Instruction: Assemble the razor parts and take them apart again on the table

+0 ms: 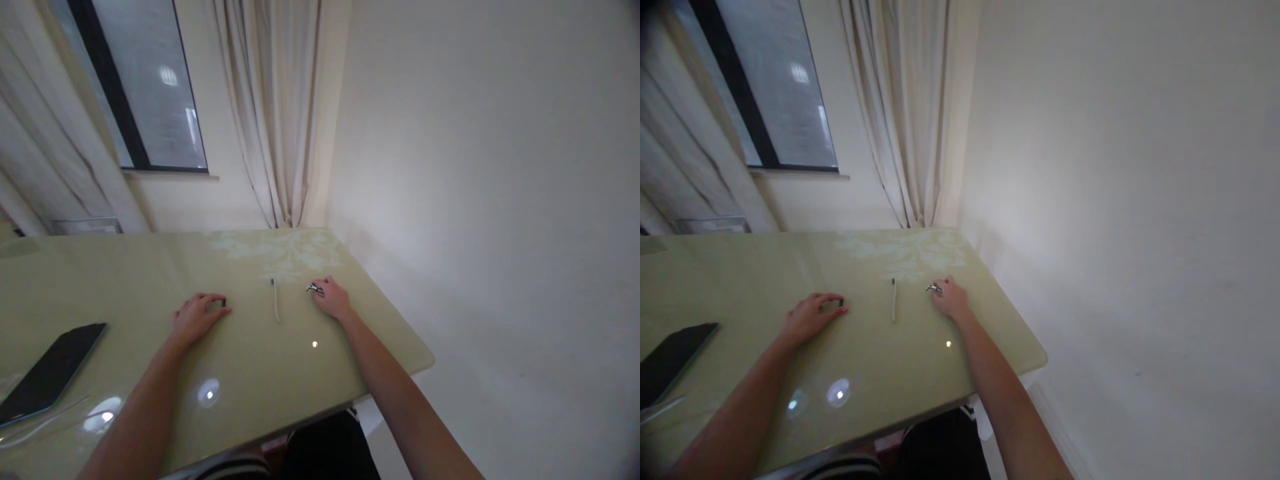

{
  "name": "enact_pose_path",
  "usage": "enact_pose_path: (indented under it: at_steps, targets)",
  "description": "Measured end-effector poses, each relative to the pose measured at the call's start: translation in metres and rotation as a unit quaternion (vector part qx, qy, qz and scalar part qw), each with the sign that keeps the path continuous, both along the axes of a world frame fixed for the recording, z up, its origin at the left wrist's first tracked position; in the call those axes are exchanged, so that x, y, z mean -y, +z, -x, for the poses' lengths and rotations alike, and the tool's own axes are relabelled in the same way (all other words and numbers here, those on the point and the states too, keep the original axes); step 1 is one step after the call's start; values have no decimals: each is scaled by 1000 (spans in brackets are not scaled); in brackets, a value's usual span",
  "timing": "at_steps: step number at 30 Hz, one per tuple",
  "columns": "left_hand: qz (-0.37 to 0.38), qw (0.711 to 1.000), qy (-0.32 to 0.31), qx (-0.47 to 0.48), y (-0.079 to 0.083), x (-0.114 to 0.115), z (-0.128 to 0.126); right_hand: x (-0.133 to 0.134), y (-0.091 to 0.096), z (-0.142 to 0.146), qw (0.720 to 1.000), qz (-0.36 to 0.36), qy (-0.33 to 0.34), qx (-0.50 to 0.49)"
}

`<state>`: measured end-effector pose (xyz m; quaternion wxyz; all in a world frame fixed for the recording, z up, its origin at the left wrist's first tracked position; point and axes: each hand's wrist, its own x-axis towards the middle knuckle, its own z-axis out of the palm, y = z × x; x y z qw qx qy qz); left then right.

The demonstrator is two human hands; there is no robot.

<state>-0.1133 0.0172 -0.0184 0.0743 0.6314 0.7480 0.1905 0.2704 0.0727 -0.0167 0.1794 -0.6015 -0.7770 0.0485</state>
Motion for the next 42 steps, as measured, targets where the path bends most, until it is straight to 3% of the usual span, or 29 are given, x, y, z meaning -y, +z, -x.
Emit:
enact_pose_path:
  at_steps: [12, 16, 21, 29, 32, 34, 36, 39, 42]
  targets:
    - [-27, 999, -38, 22, -4, -2, -19, -1, 3, 1, 999, 0, -40, 32]
    - [-80, 992, -77, 54, -8, -6, -33, -4, 4, -6, 998, -2, -53, -23]
    - [-136, 980, -115, 88, -8, -6, -48, -10, 3, -18, 988, -23, -121, -94]
    - [-152, 969, -141, 134, -5, -3, -62, -7, 2, -13, 990, -22, -110, -86]
    - [-183, 954, -140, 194, 2, 0, -71, -1, 5, 0, 988, -37, -40, -146]
    - [-204, 941, -140, 233, 8, 4, -80, 6, 6, 16, 971, -24, 71, -226]
    - [-217, 929, -145, 262, 14, 9, -90, 16, 5, 37, 928, 41, 166, -331]
    - [-221, 918, -171, 280, 20, 17, -105, 32, 4, 62, 853, 132, 212, -459]
    - [-222, 909, -205, 289, 23, 24, -117, 43, 5, 70, 797, 213, 217, -522]
